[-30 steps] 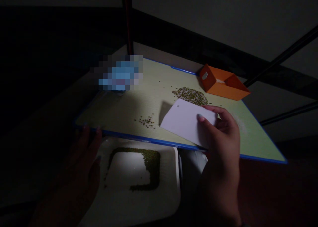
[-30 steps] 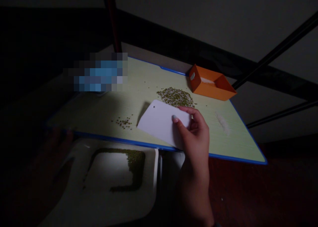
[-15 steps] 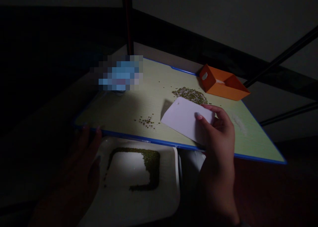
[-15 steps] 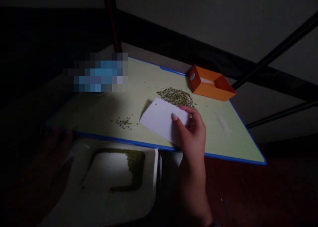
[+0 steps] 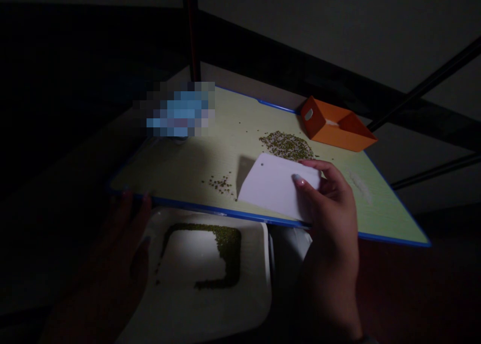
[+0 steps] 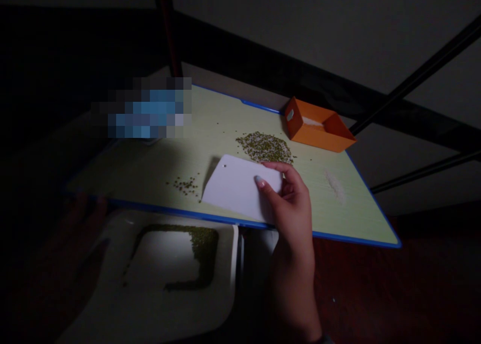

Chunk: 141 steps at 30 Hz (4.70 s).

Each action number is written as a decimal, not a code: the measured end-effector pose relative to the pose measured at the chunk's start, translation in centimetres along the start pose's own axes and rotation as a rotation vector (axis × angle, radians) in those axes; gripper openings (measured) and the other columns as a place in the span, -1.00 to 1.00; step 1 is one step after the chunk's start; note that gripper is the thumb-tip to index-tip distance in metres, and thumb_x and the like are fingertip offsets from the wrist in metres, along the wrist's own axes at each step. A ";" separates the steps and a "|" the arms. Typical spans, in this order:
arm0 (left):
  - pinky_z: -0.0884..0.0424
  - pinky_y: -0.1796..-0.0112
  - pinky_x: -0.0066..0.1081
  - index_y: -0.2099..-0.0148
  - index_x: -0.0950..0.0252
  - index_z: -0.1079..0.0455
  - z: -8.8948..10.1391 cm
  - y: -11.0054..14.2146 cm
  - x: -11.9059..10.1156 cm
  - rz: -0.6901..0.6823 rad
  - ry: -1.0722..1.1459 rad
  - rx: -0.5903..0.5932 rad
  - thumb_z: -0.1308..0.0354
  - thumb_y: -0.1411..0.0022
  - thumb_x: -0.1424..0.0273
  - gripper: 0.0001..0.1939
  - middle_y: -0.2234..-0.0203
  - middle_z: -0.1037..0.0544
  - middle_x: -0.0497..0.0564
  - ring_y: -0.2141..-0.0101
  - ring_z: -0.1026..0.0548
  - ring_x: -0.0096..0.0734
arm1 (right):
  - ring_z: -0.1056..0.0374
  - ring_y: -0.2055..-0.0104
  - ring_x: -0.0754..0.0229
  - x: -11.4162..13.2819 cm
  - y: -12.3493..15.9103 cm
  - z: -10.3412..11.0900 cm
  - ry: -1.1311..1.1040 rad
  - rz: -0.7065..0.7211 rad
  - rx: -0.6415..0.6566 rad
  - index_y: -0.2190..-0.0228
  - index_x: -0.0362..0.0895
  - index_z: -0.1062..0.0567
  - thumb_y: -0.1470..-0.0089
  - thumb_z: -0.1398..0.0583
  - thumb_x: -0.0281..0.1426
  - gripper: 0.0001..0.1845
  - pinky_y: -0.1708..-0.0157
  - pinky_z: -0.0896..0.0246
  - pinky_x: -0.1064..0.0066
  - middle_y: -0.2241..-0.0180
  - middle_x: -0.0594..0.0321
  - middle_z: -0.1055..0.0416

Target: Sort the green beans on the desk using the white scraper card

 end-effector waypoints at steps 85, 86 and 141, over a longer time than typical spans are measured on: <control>-0.26 -0.38 0.23 -0.46 -0.19 0.22 0.3 0.2 -0.6 0.057 0.006 0.000 0.10 -0.35 0.28 -0.29 -0.54 0.12 -0.17 -0.47 -0.01 -0.01 | -0.48 0.23 0.15 1.2 0.9 -1.5 -0.010 0.049 0.007 0.19 0.02 -0.58 -0.02 -0.41 -0.39 -0.73 0.36 -0.38 0.33 0.19 0.29 -0.59; -0.27 -0.38 0.23 -0.46 -0.20 0.22 0.4 0.2 -0.7 0.059 0.011 -0.006 0.09 -0.35 0.28 -0.29 -0.54 0.11 -0.17 -0.47 -0.03 0.00 | -0.48 0.22 0.13 1.2 1.0 -1.5 0.002 0.050 0.003 0.19 0.02 -0.58 -0.02 -0.41 -0.38 -0.73 0.34 -0.39 0.31 0.19 0.28 -0.59; -0.36 -0.34 0.19 -0.46 -0.23 0.25 0.2 0.1 -0.5 0.056 0.012 0.008 0.11 -0.37 0.25 -0.30 -0.54 0.12 -0.18 -0.47 -0.01 -0.02 | -0.52 0.05 0.03 0.7 0.8 -2.1 0.069 0.092 -0.132 0.17 0.01 -0.55 -0.05 -0.39 -0.36 -0.74 0.06 -0.46 0.11 0.11 0.22 -0.59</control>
Point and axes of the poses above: each hand's wrist, its own y-axis away from the middle knuckle, its own z-axis out of the back of the hand, x = y × z, the point moved 2 cm from there along -y, towards the middle knuckle
